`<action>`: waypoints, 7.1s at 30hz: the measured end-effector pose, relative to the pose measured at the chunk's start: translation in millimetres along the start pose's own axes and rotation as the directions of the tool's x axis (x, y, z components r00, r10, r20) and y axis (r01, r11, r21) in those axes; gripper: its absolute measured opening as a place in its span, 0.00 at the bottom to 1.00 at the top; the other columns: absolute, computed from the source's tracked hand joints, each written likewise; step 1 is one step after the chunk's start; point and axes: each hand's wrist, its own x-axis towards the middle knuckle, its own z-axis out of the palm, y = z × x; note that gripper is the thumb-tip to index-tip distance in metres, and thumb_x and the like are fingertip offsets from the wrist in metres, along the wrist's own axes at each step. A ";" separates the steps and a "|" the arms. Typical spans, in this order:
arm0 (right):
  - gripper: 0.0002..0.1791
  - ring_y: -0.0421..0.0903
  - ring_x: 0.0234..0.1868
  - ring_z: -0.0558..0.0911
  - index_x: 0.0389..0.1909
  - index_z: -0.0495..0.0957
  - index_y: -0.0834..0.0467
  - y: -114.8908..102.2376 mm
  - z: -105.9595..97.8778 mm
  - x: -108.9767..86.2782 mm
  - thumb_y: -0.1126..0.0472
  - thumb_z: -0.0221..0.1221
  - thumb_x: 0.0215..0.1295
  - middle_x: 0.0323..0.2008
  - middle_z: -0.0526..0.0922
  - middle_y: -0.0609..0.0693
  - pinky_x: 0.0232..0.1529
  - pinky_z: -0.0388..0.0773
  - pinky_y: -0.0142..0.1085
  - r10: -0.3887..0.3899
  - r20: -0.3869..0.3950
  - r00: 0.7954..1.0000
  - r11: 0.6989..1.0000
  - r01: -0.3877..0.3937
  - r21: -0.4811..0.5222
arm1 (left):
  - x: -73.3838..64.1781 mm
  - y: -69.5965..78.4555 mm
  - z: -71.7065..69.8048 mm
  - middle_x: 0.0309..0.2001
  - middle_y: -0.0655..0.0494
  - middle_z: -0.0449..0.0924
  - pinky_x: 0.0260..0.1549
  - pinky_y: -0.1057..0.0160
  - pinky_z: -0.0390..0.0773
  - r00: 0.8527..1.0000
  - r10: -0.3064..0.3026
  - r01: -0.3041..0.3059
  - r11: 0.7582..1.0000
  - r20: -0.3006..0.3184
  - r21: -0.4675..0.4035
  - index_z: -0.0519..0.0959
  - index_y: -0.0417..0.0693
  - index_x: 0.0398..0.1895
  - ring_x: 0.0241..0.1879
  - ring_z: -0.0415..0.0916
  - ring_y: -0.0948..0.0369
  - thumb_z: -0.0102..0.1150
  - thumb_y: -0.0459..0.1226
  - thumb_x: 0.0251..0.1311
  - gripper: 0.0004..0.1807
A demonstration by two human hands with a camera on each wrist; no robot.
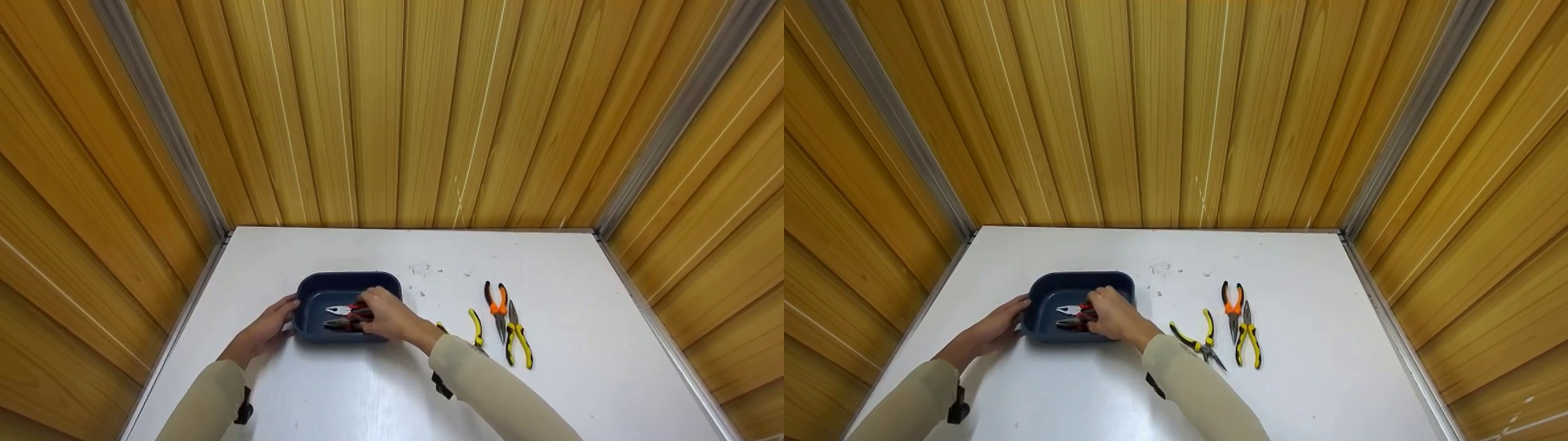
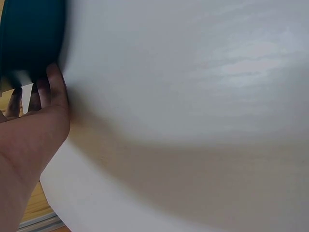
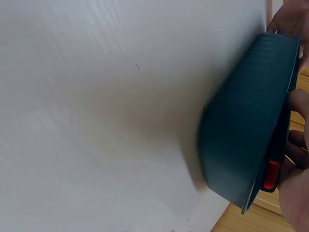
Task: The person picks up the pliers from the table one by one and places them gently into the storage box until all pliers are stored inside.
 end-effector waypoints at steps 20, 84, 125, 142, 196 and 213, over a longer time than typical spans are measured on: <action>0.24 0.48 0.52 0.80 0.57 0.82 0.62 -2.4 9.2 10.0 0.55 0.73 0.64 0.50 0.85 0.53 0.55 0.82 0.40 -0.014 -0.025 1.000 1.000 0.013 -0.024 | 2.2 -2.2 -2.5 0.82 0.34 0.53 0.76 0.38 0.59 1.000 -0.006 0.006 1.000 0.004 -0.012 0.53 0.41 0.85 0.82 0.49 0.40 0.46 0.45 0.84 0.34; 0.32 0.49 0.57 0.80 0.64 0.78 0.64 35.1 -35.8 -56.3 0.52 0.74 0.66 0.57 0.80 0.55 0.59 0.82 0.44 -0.108 0.028 0.994 0.987 0.110 -0.114 | -1.3 0.1 2.0 0.82 0.33 0.51 0.76 0.39 0.61 1.000 0.011 -0.011 1.000 0.011 -0.012 0.50 0.40 0.85 0.82 0.48 0.40 0.44 0.45 0.85 0.35; 0.33 0.55 0.60 0.80 0.64 0.78 0.65 76.5 -57.5 -94.5 0.52 0.75 0.65 0.58 0.81 0.60 0.61 0.81 0.49 -0.086 -0.013 0.996 0.986 0.083 -0.146 | -0.6 -2.5 2.6 0.82 0.35 0.54 0.77 0.38 0.57 1.000 0.016 -0.017 1.000 -0.018 -0.015 0.54 0.41 0.84 0.82 0.49 0.40 0.47 0.45 0.84 0.34; 0.35 0.58 0.61 0.79 0.66 0.76 0.66 93.6 -64.7 -115.1 0.50 0.73 0.66 0.58 0.79 0.60 0.60 0.81 0.52 0.123 0.017 0.992 0.987 -0.121 -0.107 | -3.2 0.3 2.1 0.83 0.35 0.52 0.77 0.39 0.58 1.000 0.008 -0.006 0.998 -0.020 0.056 0.52 0.42 0.85 0.82 0.48 0.40 0.46 0.47 0.84 0.35; 0.45 0.66 0.65 0.76 0.65 0.74 0.73 140.8 -61.2 -166.8 0.40 0.74 0.62 0.62 0.77 0.69 0.63 0.78 0.58 0.274 0.038 0.961 0.956 -0.268 -0.122 | -0.4 -1.8 1.2 0.81 0.35 0.56 0.76 0.40 0.61 1.000 0.018 -0.017 1.000 -0.023 0.015 0.55 0.42 0.84 0.82 0.51 0.40 0.47 0.46 0.84 0.34; 0.51 0.63 0.63 0.77 0.66 0.73 0.72 133.4 -52.2 -163.0 0.35 0.74 0.60 0.62 0.77 0.67 0.60 0.79 0.58 0.292 0.052 0.955 0.952 -0.285 -0.107 | -1.9 -1.4 1.2 0.82 0.35 0.53 0.78 0.39 0.57 1.000 0.017 -0.017 1.000 -0.016 0.013 0.53 0.40 0.85 0.82 0.48 0.40 0.46 0.46 0.84 0.35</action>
